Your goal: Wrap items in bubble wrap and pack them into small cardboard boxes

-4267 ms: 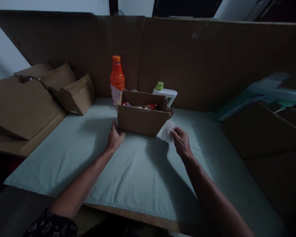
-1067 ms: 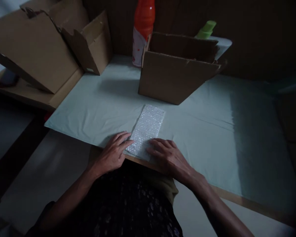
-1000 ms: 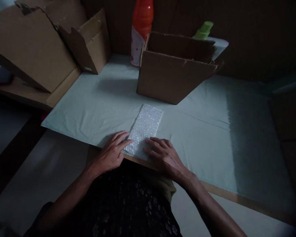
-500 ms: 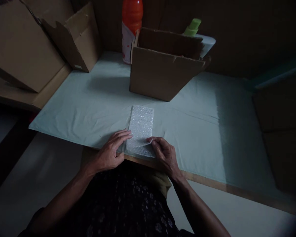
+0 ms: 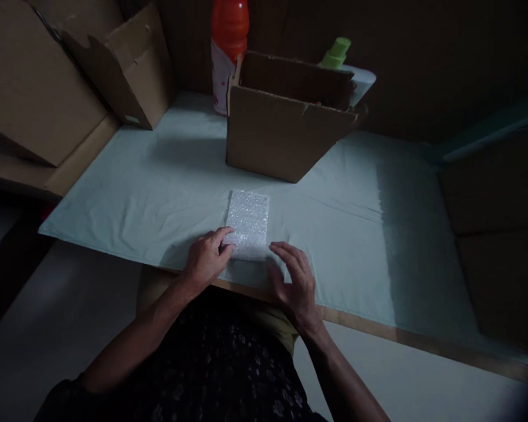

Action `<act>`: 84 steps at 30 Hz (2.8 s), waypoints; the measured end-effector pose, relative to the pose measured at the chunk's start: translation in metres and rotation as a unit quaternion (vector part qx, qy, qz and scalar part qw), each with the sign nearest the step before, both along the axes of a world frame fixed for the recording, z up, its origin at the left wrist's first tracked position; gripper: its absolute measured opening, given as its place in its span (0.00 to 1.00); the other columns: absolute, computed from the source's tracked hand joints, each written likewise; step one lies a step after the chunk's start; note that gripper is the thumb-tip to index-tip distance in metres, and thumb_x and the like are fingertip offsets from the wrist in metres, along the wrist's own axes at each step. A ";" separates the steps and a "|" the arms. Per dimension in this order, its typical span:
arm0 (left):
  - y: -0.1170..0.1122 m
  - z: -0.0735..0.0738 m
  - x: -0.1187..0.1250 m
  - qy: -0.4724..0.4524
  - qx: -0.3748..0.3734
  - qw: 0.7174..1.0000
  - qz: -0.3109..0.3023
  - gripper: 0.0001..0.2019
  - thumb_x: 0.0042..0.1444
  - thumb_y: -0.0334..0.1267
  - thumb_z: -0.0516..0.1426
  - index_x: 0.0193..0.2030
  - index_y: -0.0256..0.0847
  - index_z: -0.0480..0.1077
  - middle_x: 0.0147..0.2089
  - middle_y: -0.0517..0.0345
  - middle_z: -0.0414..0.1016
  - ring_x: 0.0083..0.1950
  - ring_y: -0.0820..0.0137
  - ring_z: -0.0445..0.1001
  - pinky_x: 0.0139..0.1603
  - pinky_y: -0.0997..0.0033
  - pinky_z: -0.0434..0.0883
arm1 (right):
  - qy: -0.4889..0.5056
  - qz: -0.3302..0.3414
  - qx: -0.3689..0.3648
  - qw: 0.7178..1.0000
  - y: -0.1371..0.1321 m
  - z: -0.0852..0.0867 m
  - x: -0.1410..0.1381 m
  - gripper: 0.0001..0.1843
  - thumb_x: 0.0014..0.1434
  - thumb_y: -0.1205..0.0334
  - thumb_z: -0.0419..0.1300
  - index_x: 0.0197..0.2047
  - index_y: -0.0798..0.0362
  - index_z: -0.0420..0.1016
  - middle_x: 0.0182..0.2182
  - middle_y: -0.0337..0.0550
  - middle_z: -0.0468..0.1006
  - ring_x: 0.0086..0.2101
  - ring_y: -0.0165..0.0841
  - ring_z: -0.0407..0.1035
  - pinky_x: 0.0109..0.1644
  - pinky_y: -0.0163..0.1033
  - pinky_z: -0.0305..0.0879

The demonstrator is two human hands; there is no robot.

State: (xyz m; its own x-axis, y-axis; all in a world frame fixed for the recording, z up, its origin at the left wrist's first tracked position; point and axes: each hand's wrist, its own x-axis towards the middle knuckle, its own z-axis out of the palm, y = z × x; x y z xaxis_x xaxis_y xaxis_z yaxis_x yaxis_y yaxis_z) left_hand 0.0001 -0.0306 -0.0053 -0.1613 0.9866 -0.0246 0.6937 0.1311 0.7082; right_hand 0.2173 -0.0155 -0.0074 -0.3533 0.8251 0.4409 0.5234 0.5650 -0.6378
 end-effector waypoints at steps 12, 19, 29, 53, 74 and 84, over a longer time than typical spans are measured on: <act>-0.009 0.001 -0.005 0.046 0.185 0.980 -0.047 0.18 0.61 0.39 0.59 0.58 0.41 0.72 0.57 0.47 0.76 0.57 0.60 0.75 0.60 0.59 0.72 | -0.200 0.076 0.067 0.975 0.009 -0.013 -0.019 0.17 0.65 0.73 0.56 0.52 0.50 0.79 0.55 0.47 0.80 0.56 0.43 0.69 0.56 0.49 0.61; -0.025 0.001 -0.009 0.021 0.199 0.973 -0.112 0.10 0.64 0.32 0.54 0.46 0.42 0.77 0.40 0.53 0.82 0.45 0.64 0.77 0.50 0.59 0.74 | -0.163 0.105 0.015 0.981 0.012 0.007 -0.018 0.10 0.69 0.68 0.56 0.47 0.51 0.78 0.39 0.43 0.85 0.38 0.38 0.76 0.45 0.46 0.64; 0.009 -0.006 0.002 0.020 0.113 0.991 -0.073 0.12 0.63 0.32 0.55 0.49 0.41 0.76 0.47 0.53 0.82 0.47 0.65 0.80 0.50 0.66 0.75 | -0.136 -0.026 0.097 0.986 0.015 -0.001 -0.014 0.10 0.68 0.64 0.58 0.50 0.52 0.77 0.45 0.51 0.82 0.44 0.42 0.73 0.45 0.46 0.65; -0.010 -0.005 -0.008 0.092 0.178 0.979 -0.048 0.10 0.63 0.33 0.55 0.45 0.36 0.76 0.39 0.51 0.79 0.43 0.61 0.74 0.46 0.60 0.73 | -0.154 0.023 0.030 0.987 0.019 -0.002 -0.015 0.19 0.65 0.59 0.61 0.58 0.53 0.73 0.54 0.54 0.77 0.50 0.44 0.71 0.49 0.48 0.66; -0.035 0.007 0.019 -0.492 -0.013 0.868 0.066 0.18 0.61 0.47 0.60 0.52 0.38 0.73 0.50 0.51 0.80 0.52 0.63 0.76 0.55 0.65 0.72 | 0.026 0.054 -0.154 0.986 0.005 0.007 -0.034 0.13 0.68 0.51 0.58 0.45 0.49 0.78 0.41 0.46 0.82 0.43 0.39 0.75 0.48 0.45 0.71; -0.030 0.022 0.025 -0.250 0.047 0.967 -0.024 0.12 0.53 0.35 0.60 0.45 0.41 0.74 0.45 0.53 0.78 0.48 0.63 0.76 0.52 0.64 0.73 | 0.055 0.164 -0.220 0.960 0.023 0.047 -0.010 0.21 0.63 0.46 0.64 0.52 0.50 0.75 0.45 0.46 0.80 0.41 0.36 0.74 0.44 0.39 0.71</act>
State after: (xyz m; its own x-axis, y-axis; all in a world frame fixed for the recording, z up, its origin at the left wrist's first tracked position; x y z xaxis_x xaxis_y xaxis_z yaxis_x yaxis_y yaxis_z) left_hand 0.0255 -0.0603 0.0165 -0.1069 0.9943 0.0026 0.2657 0.0260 0.9637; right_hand 0.2069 0.0076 0.0399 -0.5968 0.7927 0.1240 0.2792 0.3501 -0.8941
